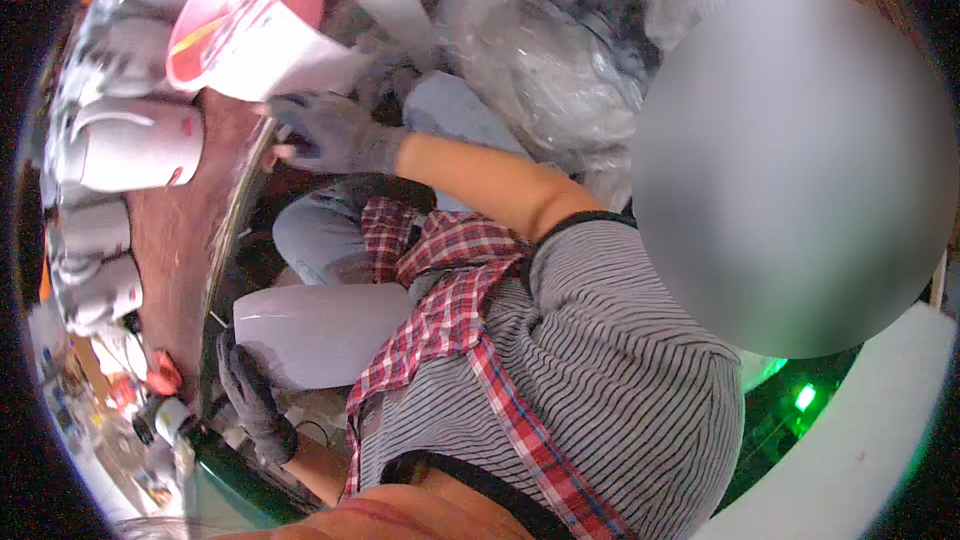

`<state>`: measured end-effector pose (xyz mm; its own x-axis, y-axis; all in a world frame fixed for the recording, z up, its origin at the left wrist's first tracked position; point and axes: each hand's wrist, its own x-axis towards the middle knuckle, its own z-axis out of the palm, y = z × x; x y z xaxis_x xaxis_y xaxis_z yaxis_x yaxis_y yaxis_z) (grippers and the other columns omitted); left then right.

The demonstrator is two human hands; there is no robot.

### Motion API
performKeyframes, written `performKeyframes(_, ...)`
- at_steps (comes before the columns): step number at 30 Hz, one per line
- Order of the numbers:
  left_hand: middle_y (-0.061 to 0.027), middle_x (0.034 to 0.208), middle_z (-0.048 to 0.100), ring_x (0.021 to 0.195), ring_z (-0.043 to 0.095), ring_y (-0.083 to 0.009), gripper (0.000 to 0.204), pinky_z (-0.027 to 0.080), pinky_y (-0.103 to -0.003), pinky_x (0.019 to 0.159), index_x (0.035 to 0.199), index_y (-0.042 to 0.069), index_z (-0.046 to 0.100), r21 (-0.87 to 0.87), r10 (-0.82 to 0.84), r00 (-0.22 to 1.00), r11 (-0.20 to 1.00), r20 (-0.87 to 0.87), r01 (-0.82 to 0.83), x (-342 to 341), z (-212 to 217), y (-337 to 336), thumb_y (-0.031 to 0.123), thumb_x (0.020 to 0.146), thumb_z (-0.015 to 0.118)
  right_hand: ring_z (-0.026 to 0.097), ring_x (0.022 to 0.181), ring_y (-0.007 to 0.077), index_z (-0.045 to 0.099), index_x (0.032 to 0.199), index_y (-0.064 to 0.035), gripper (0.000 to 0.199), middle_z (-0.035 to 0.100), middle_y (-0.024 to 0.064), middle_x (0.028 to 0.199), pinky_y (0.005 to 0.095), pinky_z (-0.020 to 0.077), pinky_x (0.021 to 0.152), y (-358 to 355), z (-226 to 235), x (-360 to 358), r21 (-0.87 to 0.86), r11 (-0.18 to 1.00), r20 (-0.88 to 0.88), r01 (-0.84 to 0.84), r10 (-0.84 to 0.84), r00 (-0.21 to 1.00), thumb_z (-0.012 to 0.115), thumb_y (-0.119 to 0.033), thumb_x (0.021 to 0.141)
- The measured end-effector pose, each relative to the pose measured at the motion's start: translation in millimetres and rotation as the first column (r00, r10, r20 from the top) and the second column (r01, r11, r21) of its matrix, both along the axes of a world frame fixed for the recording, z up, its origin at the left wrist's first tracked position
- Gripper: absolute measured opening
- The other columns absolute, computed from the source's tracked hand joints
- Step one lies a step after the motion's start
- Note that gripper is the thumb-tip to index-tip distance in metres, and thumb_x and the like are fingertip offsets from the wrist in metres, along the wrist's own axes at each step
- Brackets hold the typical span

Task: The person assembles white electric kettles by attaching lids and placing them on a table. The person handles the kettles and lids one at a time, repeatedly picking up parts and assembling them.

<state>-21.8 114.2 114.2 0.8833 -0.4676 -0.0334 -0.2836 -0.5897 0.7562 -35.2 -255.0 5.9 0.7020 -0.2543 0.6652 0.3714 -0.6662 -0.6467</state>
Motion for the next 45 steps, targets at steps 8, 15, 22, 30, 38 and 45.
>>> performKeyframes(8,-0.0112,0.104,0.059,0.096,0.055,-0.0215,0.034,0.045,-0.035,0.086,0.115,-0.007,0.059,0.058,0.08,0.997,0.995,0.018,-0.081,-5.9,-0.2,-27.4,0.024,0.101,0.055,0.062,0.107,0.0149,0.059,0.124,-0.004,0.028,0.065,0.0066,0.119,0.031,0.0488,0.095,-123.4,-165.6,-225.3,0.533,0.708,-0.33,0.464,-0.33,0.884,0.061,-0.014,0.098)
performKeyframes(15,-0.0148,0.111,0.065,0.096,0.058,-0.0206,0.045,0.049,-0.035,0.087,0.12,-0.009,0.061,0.16,0.285,0.95,0.939,0.127,-0.303,-8.8,3.7,26.2,0.032,0.102,0.053,0.064,0.099,0.0153,0.063,0.12,-0.0021,0.034,0.068,0.0063,0.113,0.0293,0.0499,0.086,-280.1,-285.8,-346.4,0.173,0.295,-0.743,0.94,-0.588,0.321,0.068,-0.015,0.089)
performKeyframes(22,-0.0266,0.122,0.062,0.108,0.061,-0.0321,0.055,0.047,-0.041,0.095,0.127,-0.008,0.059,0.495,0.117,0.926,0.817,0.359,-0.295,13.3,77.3,78.8,0.04,0.1,0.055,0.062,0.102,0.0305,0.057,0.133,-0.0097,0.048,0.064,0.0147,0.12,0.0391,0.0485,0.09,-314.4,-265.2,-405.0,-0.231,0.116,-0.802,0.966,-0.585,-0.122,0.058,-0.034,0.091)
performKeyframes(30,-0.0096,0.113,0.069,0.101,0.058,-0.0152,0.039,0.044,-0.031,0.095,0.129,0.002,0.064,0.643,0.198,0.914,0.657,0.355,-0.393,68.2,152.9,150.5,0.029,0.102,0.057,0.058,0.081,0.0233,0.064,0.116,-0.0129,0.034,0.063,0.0068,0.1,0.0385,0.0488,0.068,-251.9,-168.0,-372.4,0.59,-0.285,-0.751,0.755,-0.536,0.385,0.064,-0.034,0.09)
performKeyframes(38,-0.011,0.109,0.067,0.094,0.058,-0.0201,0.042,0.047,-0.036,0.089,0.119,-0.004,0.064,0.213,0.157,0.913,0.945,0.377,-0.25,54.9,126.9,36.6,0.033,0.102,0.055,0.056,0.083,0.023,0.063,0.114,-0.0136,0.031,0.061,0.0051,0.103,0.0395,0.0469,0.066,-247.0,-183.6,-370.7,0.632,-0.408,-0.768,0.658,-0.439,0.466,0.064,-0.034,0.091)
performKeyframes(45,-0.012,0.125,0.059,0.118,0.054,-0.024,0.043,0.04,-0.039,0.105,0.128,-0.002,0.056,0.045,0.078,0.996,0.996,0.052,-0.08,72.7,4.9,1.7,0.029,0.099,0.045,0.054,0.097,0.0233,0.055,0.126,-0.0131,0.037,0.058,0.0055,0.116,0.0389,0.0441,0.08,-226.8,-245.3,-382.5,0.703,-0.236,-0.638,0.671,-0.626,0.448,0.061,-0.032,0.094)
